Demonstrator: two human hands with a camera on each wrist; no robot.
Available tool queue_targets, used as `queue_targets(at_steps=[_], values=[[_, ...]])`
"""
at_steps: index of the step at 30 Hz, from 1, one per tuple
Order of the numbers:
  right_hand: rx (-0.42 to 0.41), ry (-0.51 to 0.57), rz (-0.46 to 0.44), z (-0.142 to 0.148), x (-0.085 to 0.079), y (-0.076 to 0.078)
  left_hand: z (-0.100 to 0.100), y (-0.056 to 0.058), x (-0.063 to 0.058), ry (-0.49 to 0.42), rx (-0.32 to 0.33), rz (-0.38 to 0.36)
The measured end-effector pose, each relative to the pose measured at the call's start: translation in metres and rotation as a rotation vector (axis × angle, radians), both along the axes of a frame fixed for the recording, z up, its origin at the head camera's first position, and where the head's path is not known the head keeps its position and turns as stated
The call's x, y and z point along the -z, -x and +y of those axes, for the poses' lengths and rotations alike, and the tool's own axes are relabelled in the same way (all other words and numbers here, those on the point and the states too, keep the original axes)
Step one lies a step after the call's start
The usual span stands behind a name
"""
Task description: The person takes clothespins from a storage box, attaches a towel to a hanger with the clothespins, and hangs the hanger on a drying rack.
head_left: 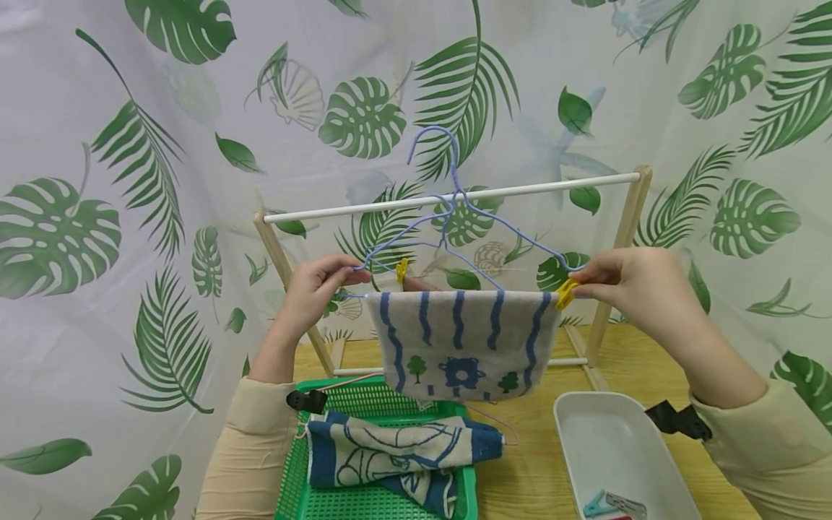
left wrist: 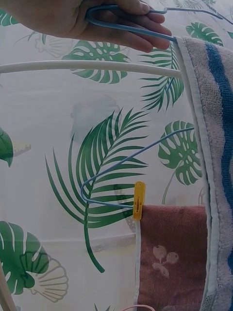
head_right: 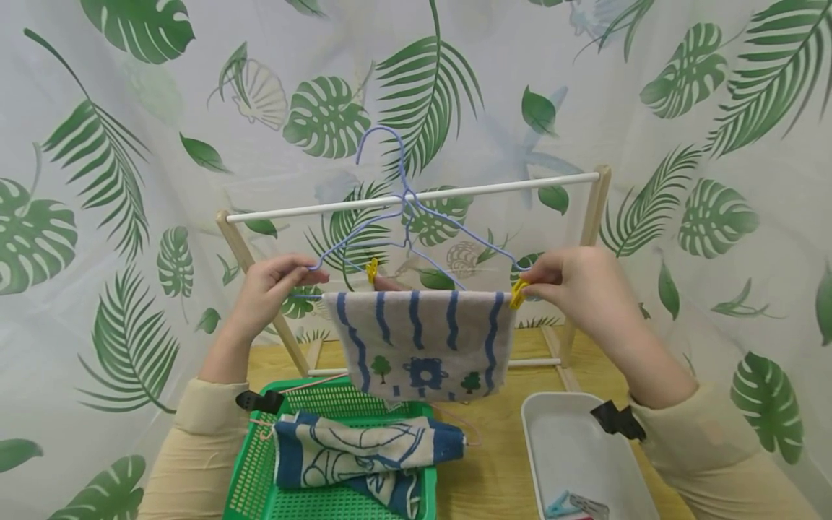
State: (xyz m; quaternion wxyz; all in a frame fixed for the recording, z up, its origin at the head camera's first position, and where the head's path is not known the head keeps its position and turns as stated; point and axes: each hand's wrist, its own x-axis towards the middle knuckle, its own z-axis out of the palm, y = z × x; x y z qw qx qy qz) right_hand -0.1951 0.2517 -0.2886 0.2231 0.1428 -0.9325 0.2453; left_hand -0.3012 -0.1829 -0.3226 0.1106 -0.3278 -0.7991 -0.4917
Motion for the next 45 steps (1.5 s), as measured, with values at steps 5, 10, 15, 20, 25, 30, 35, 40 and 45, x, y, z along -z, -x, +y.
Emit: queue_targets(at_steps=[5,10,15,20,25,30,35,40,45], values=[[-0.01,-0.034,0.007,-0.003,0.0,-0.001,0.0,0.0,0.0,0.0,-0.013,-0.01],[-0.015,-0.027,-0.049,-0.004,0.0,-0.001,0.002,-0.003,0.001,0.0,-0.038,-0.022],[-0.025,-0.021,-0.125,-0.007,0.001,0.0,0.002,-0.004,0.002,0.011,-0.062,-0.018],[-0.035,-0.026,-0.098,-0.006,0.002,-0.001,0.002,-0.004,0.002,0.014,-0.064,-0.012],[-0.041,-0.026,-0.053,-0.006,0.003,-0.002,0.003,-0.005,0.002,-0.004,-0.052,-0.019],[-0.039,-0.016,0.009,-0.004,0.006,-0.003,0.004,-0.005,0.003,-0.019,-0.035,-0.027],[-0.027,-0.015,0.038,-0.001,0.009,-0.003,0.004,-0.004,0.003,-0.021,-0.029,-0.032],[-0.014,0.001,0.034,-0.001,0.009,-0.002,0.003,-0.004,0.003,-0.035,-0.033,-0.034],[-0.008,0.057,0.008,-0.002,0.011,0.0,0.002,-0.003,0.003,-0.037,-0.05,-0.038]])
